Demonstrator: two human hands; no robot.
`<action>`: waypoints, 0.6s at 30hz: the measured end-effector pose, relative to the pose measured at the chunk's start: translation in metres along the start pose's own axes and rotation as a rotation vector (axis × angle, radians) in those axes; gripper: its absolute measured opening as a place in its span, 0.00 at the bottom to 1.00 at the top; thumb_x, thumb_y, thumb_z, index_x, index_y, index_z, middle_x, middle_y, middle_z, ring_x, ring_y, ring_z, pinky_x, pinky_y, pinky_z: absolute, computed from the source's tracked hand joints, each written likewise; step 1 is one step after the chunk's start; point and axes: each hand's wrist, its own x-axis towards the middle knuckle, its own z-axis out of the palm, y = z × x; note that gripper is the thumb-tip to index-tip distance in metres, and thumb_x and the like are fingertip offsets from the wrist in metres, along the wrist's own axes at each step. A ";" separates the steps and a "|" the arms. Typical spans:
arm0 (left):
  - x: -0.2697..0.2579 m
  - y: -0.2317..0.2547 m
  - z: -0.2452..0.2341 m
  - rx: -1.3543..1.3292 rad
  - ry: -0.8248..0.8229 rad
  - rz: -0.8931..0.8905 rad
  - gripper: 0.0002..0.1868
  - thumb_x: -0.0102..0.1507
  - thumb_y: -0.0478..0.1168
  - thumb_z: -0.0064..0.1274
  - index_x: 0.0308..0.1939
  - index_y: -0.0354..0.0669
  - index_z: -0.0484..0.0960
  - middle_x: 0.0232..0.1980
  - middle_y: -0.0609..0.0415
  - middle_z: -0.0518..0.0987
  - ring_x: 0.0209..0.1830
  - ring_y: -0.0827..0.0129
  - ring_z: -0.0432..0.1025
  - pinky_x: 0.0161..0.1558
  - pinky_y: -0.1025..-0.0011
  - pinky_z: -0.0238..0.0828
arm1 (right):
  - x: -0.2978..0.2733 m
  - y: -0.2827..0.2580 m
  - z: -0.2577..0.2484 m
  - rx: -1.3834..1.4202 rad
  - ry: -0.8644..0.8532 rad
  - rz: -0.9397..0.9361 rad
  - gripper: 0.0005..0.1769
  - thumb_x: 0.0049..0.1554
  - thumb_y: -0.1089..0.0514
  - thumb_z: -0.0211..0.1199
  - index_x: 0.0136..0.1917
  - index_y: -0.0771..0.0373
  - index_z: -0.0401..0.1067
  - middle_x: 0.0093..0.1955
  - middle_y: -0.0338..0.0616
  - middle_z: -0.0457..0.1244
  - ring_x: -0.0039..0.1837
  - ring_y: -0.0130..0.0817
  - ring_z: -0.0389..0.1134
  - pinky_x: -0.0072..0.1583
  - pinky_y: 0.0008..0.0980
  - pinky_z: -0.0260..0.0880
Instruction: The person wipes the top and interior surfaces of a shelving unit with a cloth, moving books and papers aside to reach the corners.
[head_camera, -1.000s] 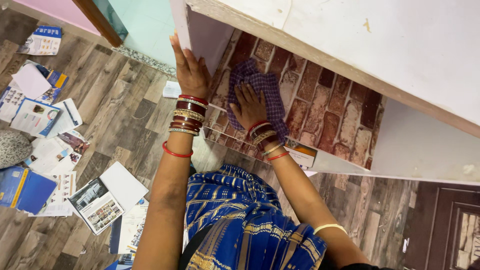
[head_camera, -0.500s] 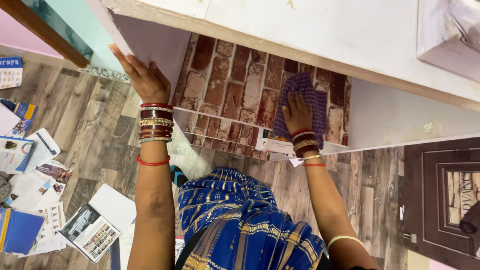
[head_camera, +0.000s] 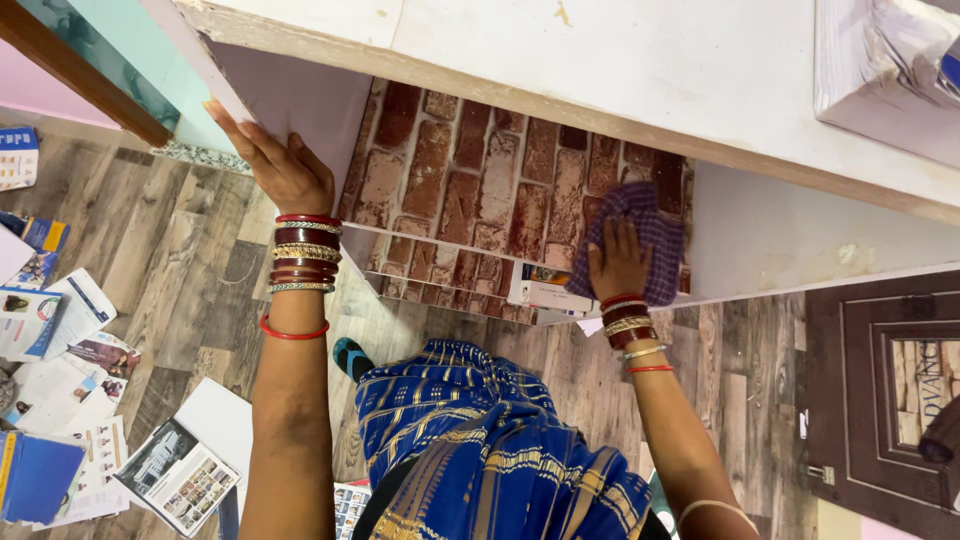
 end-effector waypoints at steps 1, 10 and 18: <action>0.000 0.000 0.001 -0.007 -0.002 -0.005 0.42 0.79 0.30 0.38 0.86 0.63 0.30 0.87 0.46 0.34 0.84 0.42 0.39 0.82 0.49 0.59 | 0.002 -0.016 0.001 -0.001 -0.019 -0.041 0.41 0.66 0.30 0.28 0.82 0.52 0.51 0.84 0.50 0.44 0.83 0.49 0.43 0.77 0.65 0.37; -0.010 -0.006 0.016 0.041 0.015 -0.018 0.47 0.76 0.24 0.40 0.85 0.68 0.29 0.87 0.47 0.34 0.87 0.44 0.43 0.74 0.59 0.68 | 0.035 -0.205 0.001 0.072 -0.147 -0.360 0.41 0.66 0.31 0.26 0.82 0.53 0.50 0.85 0.47 0.43 0.84 0.46 0.40 0.78 0.63 0.34; -0.004 0.001 0.014 0.064 0.030 0.045 0.53 0.70 0.21 0.45 0.85 0.64 0.30 0.86 0.46 0.35 0.85 0.45 0.46 0.76 0.54 0.73 | 0.066 -0.331 0.001 0.131 -0.131 -0.590 0.38 0.67 0.34 0.33 0.81 0.56 0.52 0.84 0.50 0.45 0.84 0.47 0.42 0.78 0.65 0.36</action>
